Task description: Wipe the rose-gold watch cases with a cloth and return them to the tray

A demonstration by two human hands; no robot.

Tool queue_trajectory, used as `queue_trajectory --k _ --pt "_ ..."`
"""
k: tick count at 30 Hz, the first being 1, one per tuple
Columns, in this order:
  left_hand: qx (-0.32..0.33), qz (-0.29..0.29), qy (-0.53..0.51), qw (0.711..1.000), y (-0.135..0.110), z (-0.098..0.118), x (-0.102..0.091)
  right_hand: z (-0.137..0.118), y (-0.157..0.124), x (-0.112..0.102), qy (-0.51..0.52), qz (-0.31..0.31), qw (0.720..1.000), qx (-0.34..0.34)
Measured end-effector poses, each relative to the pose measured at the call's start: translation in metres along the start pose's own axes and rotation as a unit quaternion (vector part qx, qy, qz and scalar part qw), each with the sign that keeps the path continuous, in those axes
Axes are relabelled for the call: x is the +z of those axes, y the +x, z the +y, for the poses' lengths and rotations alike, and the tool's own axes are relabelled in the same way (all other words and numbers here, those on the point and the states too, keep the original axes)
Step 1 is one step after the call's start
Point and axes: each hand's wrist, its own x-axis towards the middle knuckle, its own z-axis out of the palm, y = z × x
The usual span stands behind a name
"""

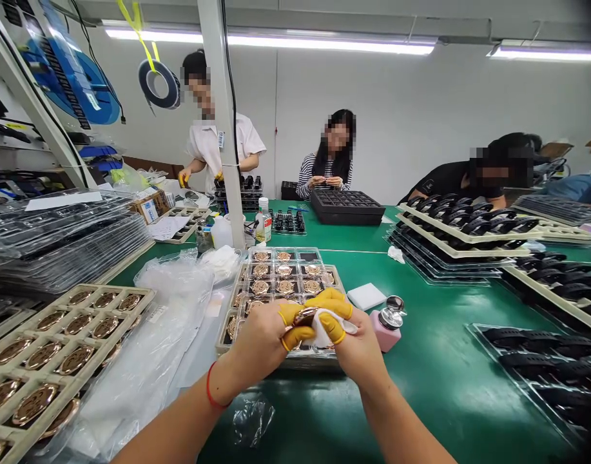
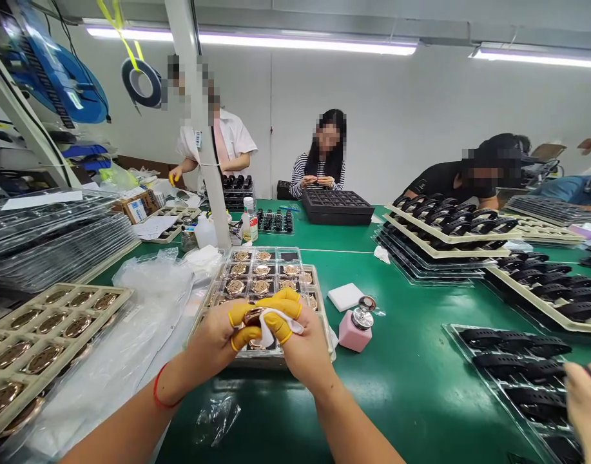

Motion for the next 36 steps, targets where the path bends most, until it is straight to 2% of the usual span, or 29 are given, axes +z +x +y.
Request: queue_trajectory --k 2,4,8,11,13,15,18,21,24,26,28,30,32,36 --pt "-0.033 -0.047 -0.003 0.998 0.0 0.003 0.002 0.005 -0.001 0.003 0.028 0.04 0.998 0.029" --pt "-0.086 -0.05 -0.05 0.994 0.001 0.003 0.003 0.006 0.0 0.006 0.083 0.047 0.994 0.058" --pt "-0.18 0.005 -0.213 0.96 0.002 -0.001 0.005 0.002 0.002 0.011 0.167 -0.007 0.982 0.084" --pt "-0.224 0.07 -0.319 0.918 0.001 -0.005 0.011 -0.002 0.002 0.011 0.194 0.005 0.974 0.114" --pt "-0.238 0.1 -0.327 0.909 -0.002 -0.008 0.016 -0.004 0.002 0.01 0.198 0.034 0.969 0.14" --pt "-0.244 0.119 -0.281 0.921 -0.006 -0.01 0.021 -0.005 0.002 0.009 0.18 0.058 0.969 0.158" --pt "-0.251 0.14 -0.209 0.935 -0.011 -0.012 0.027 -0.006 0.002 0.008 0.133 0.075 0.974 0.169" --pt "-0.252 0.148 -0.219 0.931 -0.013 -0.01 0.033 -0.005 0.002 0.011 0.094 0.066 0.976 0.187" --pt "-0.256 0.11 -0.278 0.919 -0.01 -0.008 0.032 -0.004 0.003 0.011 0.066 0.02 0.979 0.19" --pt "-0.254 0.069 -0.305 0.915 -0.005 -0.008 0.025 -0.005 0.005 0.008 0.049 0.002 0.986 0.161" --pt "-0.259 0.065 -0.323 0.908 0.0 -0.01 0.016 -0.005 0.006 0.004 0.029 -0.021 0.992 0.122" --pt "-0.285 0.087 -0.349 0.888 0.005 -0.012 0.009 -0.004 0.007 0.003 0.018 -0.052 0.994 0.095" --pt "-0.318 0.105 -0.391 0.857 0.007 -0.013 0.008 -0.001 0.007 0.005 0.025 -0.066 0.992 0.102" --pt "-0.349 0.182 -0.46 0.796 0.006 -0.009 0.024 0.004 0.005 0.011 0.028 0.02 0.986 0.165"
